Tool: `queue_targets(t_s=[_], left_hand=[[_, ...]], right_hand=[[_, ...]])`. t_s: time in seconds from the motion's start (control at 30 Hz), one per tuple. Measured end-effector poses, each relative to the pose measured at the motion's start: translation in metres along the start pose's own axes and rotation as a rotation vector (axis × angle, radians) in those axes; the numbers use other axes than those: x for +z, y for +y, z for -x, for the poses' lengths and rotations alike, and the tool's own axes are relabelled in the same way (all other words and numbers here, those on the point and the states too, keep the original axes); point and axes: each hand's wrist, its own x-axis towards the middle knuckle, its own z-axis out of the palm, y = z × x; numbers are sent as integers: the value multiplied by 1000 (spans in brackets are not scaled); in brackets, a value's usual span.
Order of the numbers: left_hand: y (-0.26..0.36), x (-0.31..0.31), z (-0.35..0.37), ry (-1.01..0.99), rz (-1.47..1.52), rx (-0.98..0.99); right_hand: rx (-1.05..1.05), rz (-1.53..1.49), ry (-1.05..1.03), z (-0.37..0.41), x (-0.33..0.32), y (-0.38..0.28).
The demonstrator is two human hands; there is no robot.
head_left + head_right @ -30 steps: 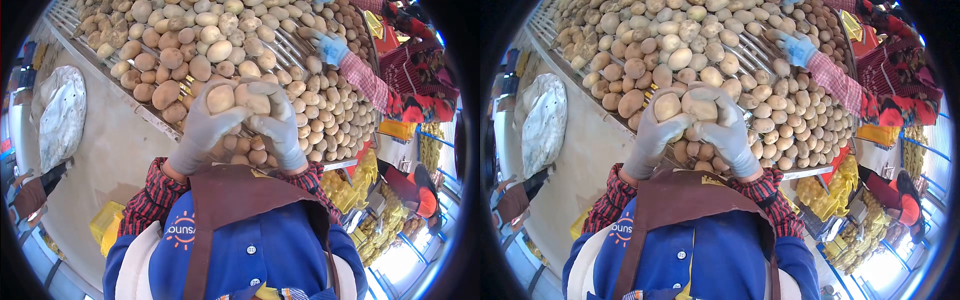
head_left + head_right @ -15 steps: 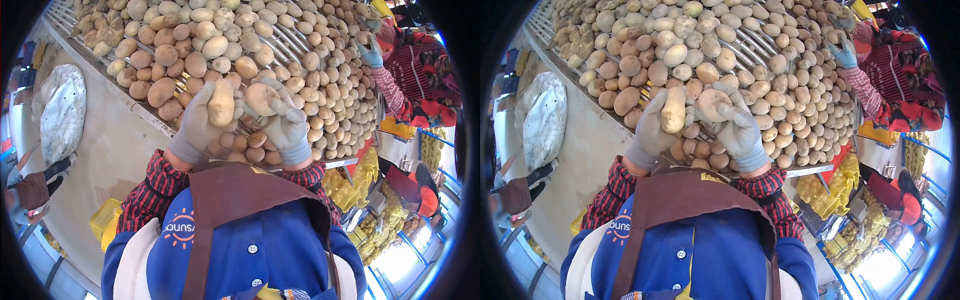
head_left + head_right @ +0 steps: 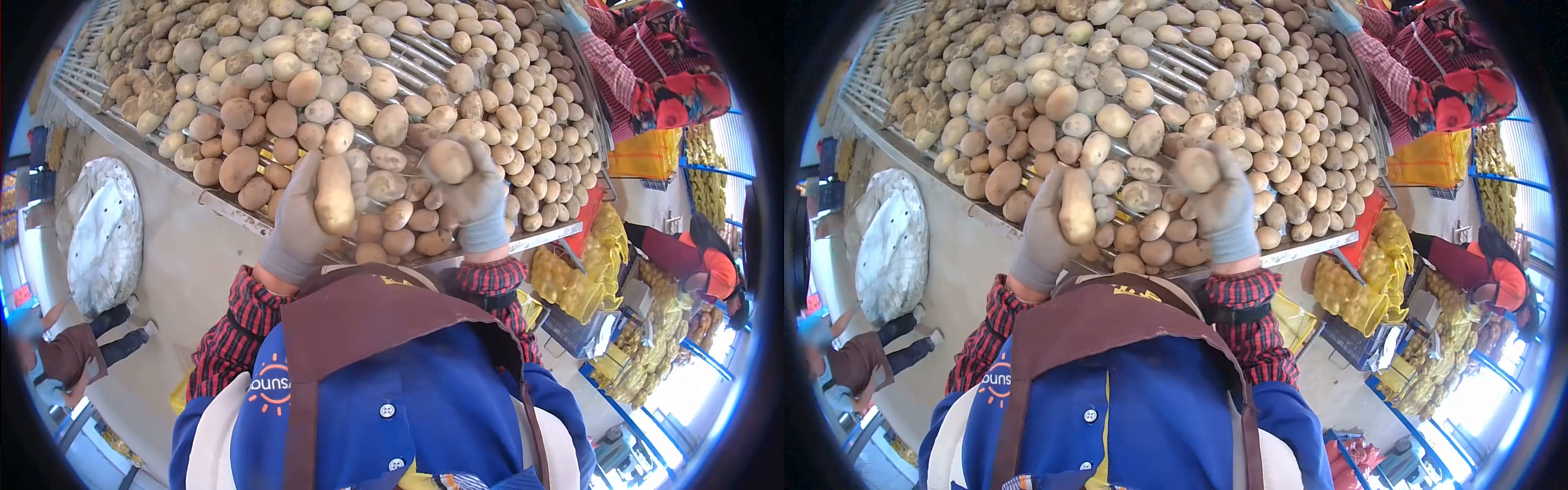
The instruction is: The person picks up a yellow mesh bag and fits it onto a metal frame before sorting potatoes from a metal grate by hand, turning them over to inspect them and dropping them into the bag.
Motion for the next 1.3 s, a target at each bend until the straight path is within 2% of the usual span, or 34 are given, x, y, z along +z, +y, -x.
queue_targets(t_s=[0.03, 0.1, 0.17, 0.2, 0.27, 0.3, 0.33, 0.37, 0.4, 0.43, 0.47, 0.5, 0.53, 0.6, 0.63, 0.67, 0.7, 0.77, 0.8, 0.83, 0.9, 0.93, 0.97, 1.0, 1.07, 1.1, 1.17, 1.2, 1.27, 1.3], left_hand=[[0, 8, 7, -76, 44, -14], [3, 12, 20, -2, -14, 7], [2, -5, 28, 156, -36, 79], [2, -11, 31, 158, -36, 78], [3, -17, 36, 193, -18, 120], [4, -17, 37, 194, -13, 128], [5, -18, 38, 171, 4, 105], [8, -19, 40, 149, 20, 84], [9, -21, 41, 151, 20, 94], [10, -25, 40, 113, 45, 84], [11, -27, 40, 75, 70, 72], [13, -28, 40, 74, 70, 78], [15, -28, 40, 126, 95, 85], [21, -28, 45, 183, 126, 107], [25, -27, 52, 220, 112, 134], [32, -27, 58, 253, 95, 161], [39, -34, 64, 249, 97, 172], [49, -56, 74, 41, 305, 156], [50, -62, 76, 47, 319, 163], [52, -67, 77, 86, 315, 175], [49, -70, 76, 135, 328, 197], [44, -66, 71, 220, 184, 199], [41, -62, 65, 298, 34, 194], [41, -63, 58, 294, 33, 194], [41, -66, 41, 139, 88, -7], [42, -63, 33, 55, 198, -66], [52, -35, 23, -24, 214, -79], [53, -27, 21, -85, 241, -88], [49, -41, 14, -8, 251, -90], [53, -37, 11, 10, 263, -132]], right_hand=[[-120, 580, 96, 2, -16, -10], [-241, 1153, 197, 4, -47, -24], [-201, 285, 549, 3, -69, -29], [-198, 285, 550, 3, -65, -29], [-319, 802, 648, -1, -50, -28], [-363, 771, 701, -10, -24, -22], [-403, 909, 640, -15, 2, -15], [-311, 925, 461, -22, 15, -7], [-508, 1219, 216, -37, 21, 7], [-503, 1215, 98, -49, 40, 26], [-581, 1272, -110, -59, 55, 33], [-709, 1420, -194, -78, 50, 56], [-713, 1418, -202, -91, 46, 65], [-515, 1986, -149, -110, 45, 80], [-515, 1947, -186, -112, 38, 75], [-331, 1917, -227, -114, 30, 65], [-367, 1957, -227, -111, 24, 63], [-404, 2005, -255, -111, 26, 66], [-389, 2033, -182, -109, 33, 69], [-380, 2060, -112, -112, 41, 72], [-411, 2037, -206, -120, 55, 82], [-436, 2006, -266, -120, 59, 86], [-368, 1997, -279, -124, 64, 85], [-371, 1999, -276, -131, 64, 84], [-183, 1874, -311, -143, 61, 79], [-190, 1879, -295, -135, 68, 70], [-165, 1506, -239, -109, 91, 50], [-167, 1514, -231, -108, 92, 48], [-91, 1009, -406, -105, 90, 45], [-218, 1264, -352, -120, 88, 35]])
